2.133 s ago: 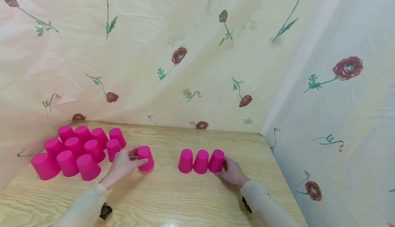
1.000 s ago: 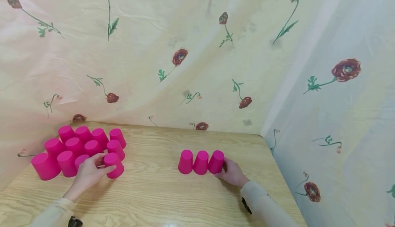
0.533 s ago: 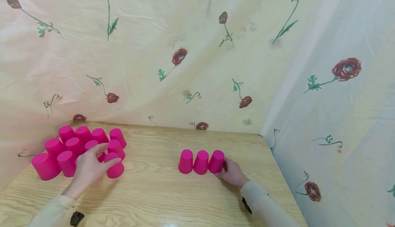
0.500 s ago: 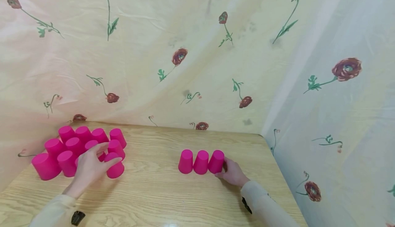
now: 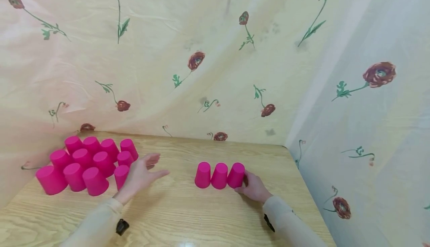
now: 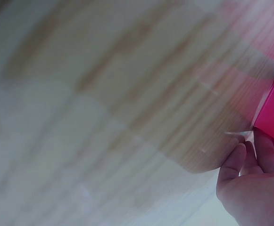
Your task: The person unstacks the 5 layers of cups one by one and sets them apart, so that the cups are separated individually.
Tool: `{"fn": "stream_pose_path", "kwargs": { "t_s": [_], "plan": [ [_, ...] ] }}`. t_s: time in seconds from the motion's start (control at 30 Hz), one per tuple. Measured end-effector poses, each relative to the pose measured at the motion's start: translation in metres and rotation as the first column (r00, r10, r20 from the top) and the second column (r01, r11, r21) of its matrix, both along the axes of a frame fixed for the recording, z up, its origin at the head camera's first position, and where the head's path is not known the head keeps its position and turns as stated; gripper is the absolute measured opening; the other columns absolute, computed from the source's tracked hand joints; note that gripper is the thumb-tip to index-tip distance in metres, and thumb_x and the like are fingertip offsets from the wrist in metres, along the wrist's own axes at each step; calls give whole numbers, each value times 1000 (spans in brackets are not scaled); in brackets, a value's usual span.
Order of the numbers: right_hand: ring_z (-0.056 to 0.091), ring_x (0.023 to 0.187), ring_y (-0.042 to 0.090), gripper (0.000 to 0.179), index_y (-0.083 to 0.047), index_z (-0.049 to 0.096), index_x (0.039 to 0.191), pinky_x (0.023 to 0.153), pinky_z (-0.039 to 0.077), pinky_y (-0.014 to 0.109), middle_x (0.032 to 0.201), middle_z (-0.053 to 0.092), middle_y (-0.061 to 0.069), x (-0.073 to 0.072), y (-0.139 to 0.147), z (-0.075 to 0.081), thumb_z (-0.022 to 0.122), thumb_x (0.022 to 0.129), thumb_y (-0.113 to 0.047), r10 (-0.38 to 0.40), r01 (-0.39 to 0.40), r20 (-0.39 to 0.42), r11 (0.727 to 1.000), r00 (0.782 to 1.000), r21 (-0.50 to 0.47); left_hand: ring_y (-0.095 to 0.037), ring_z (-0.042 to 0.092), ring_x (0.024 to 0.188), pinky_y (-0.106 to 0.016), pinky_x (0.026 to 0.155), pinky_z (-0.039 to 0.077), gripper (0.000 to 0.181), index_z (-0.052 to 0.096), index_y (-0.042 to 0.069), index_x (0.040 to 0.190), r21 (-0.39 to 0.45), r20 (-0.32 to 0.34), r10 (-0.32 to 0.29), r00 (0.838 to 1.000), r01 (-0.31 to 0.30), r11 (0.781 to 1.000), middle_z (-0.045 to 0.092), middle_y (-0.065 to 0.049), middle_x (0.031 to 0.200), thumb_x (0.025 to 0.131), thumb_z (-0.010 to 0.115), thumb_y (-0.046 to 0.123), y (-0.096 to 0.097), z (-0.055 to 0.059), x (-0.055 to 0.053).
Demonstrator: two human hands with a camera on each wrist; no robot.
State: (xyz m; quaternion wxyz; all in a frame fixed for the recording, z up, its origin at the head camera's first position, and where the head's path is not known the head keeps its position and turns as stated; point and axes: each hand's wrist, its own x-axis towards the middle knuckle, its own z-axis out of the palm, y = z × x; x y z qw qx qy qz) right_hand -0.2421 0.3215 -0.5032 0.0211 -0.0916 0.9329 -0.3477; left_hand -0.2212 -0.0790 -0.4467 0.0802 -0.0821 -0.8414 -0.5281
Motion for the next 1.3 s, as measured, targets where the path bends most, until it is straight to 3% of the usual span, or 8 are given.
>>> {"fn": "stream_pose_path", "kwargs": {
  "t_s": [0.33,0.73,0.97,1.1,1.3],
  "plan": [
    [51,119,37,60,-2,54,127,98,40,49,121,60,11,-1,0,0,82,75,-12,2,-2,1,1000,1000,-7,-36,56,109,-44,89,49,67,56,3,127,61,53,-106,993,103,993,58,-19,121,71,86,25,60,-18,-19],
    [49,120,39,63,-2,53,129,98,40,49,124,58,14,-1,1,-3,82,75,-12,-9,9,10,1000,1000,-4,-33,55,111,-41,85,52,73,52,2,132,46,98,-159,982,155,987,56,-15,126,72,85,26,114,-29,-30],
    [50,120,39,61,-2,54,128,98,40,49,123,59,13,0,-1,0,82,75,-12,-5,5,5,1000,1000,-6,-27,59,100,-35,79,53,62,59,3,125,32,88,-153,984,150,988,62,-9,112,73,85,22,125,-31,-32],
    [50,120,38,62,-3,54,128,98,40,49,122,59,12,0,-2,0,82,74,-12,-10,10,10,1000,1000,-7,-21,60,92,-30,74,54,51,64,8,118,11,81,-143,986,142,990,63,-4,102,73,85,23,123,-35,-33],
    [51,119,36,61,-4,54,128,98,40,49,122,59,9,0,-1,0,83,74,-11,-17,17,15,1000,1000,-22,-21,60,91,-29,73,54,54,64,6,118,-2,62,-115,991,115,993,63,-4,101,72,86,25,114,-35,-36]
  ]
}}
